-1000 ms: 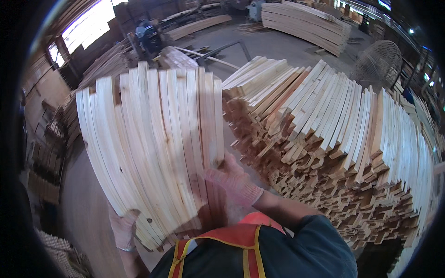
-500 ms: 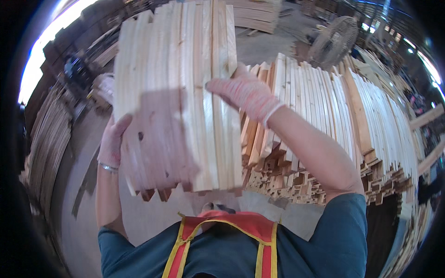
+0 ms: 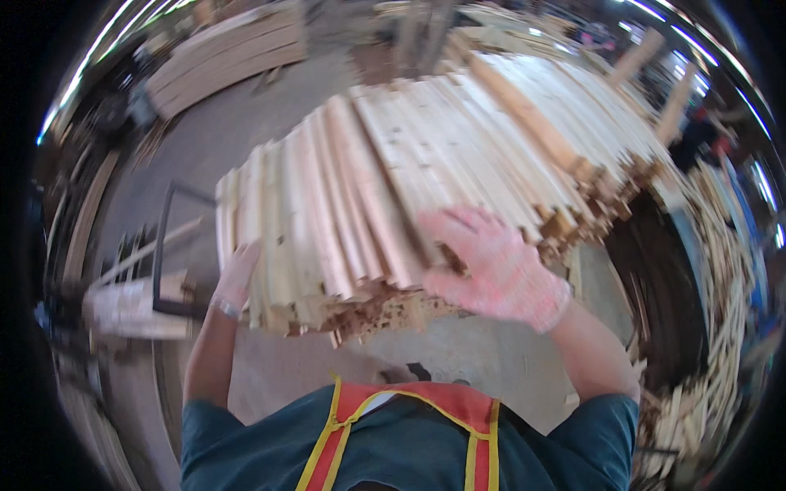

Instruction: The person picks up wooden planks from a large pile on a metal table and arranges them into neat stacks. They repeatedly gather handfuls of planks, align them, and place them into organized piles on the table surface.

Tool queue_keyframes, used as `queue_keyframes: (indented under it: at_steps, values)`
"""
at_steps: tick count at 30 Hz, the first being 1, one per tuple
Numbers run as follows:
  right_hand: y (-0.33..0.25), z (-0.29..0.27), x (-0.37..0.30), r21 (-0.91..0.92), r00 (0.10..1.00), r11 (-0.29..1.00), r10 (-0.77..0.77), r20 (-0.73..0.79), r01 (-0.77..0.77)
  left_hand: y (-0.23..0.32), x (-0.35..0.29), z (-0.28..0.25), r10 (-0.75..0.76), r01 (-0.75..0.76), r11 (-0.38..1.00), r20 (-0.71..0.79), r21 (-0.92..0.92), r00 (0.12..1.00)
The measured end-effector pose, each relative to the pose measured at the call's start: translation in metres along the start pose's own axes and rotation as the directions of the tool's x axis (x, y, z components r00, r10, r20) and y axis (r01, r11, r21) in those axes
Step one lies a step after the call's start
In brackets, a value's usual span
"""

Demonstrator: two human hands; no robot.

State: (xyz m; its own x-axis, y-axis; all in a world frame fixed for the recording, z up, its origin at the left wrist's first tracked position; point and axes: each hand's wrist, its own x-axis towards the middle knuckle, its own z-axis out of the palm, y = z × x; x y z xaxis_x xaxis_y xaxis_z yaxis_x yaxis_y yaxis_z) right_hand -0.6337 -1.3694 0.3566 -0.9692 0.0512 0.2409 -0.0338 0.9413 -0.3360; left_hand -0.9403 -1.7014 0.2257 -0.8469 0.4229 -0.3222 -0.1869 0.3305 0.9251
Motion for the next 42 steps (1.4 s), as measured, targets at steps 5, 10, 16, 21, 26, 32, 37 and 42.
queue_keyframes:
  at_steps: [5,10,16,21,26,32,37,42]
  values:
    - [-0.011,-0.049,-0.176,0.182,0.919,0.927,0.357,-0.167,-0.327,-0.034,-0.027,-0.022,0.453,-0.215,0.702,-0.193,0.679,0.871]
    - [-0.037,-0.118,-0.349,0.338,0.671,0.887,0.459,-0.582,-0.314,0.033,-0.143,0.125,0.788,-0.644,0.544,-0.063,0.537,0.613]
    - [-0.082,-0.244,-0.492,-0.387,0.648,0.784,0.026,-0.761,-0.485,0.050,-0.213,0.359,0.791,-0.925,-0.211,0.611,0.317,0.029]
    - [-0.026,-0.292,-0.567,-0.422,0.619,0.659,0.085,-0.781,-0.623,0.042,-0.239,0.491,0.652,-0.980,-0.167,0.757,0.109,-0.026]
    - [0.045,-0.342,-0.586,-0.430,0.663,0.604,0.230,-0.712,-0.671,0.065,-0.249,0.615,0.327,-0.983,-0.167,0.937,-0.073,-0.125]
    - [0.167,-0.397,-0.595,-0.309,0.598,0.548,0.491,-0.633,-0.777,0.095,-0.199,0.756,0.175,-0.989,-0.129,0.980,-0.074,-0.096]
    - [0.289,-0.456,-0.592,-0.398,0.577,0.423,0.663,-0.476,-0.814,0.117,-0.140,0.910,0.066,-0.987,-0.109,0.990,-0.119,-0.127]
    - [0.383,-0.476,-0.622,-0.479,0.570,0.356,0.697,-0.436,-0.802,0.142,-0.096,1.062,-0.007,-0.951,-0.179,0.967,-0.251,-0.254]
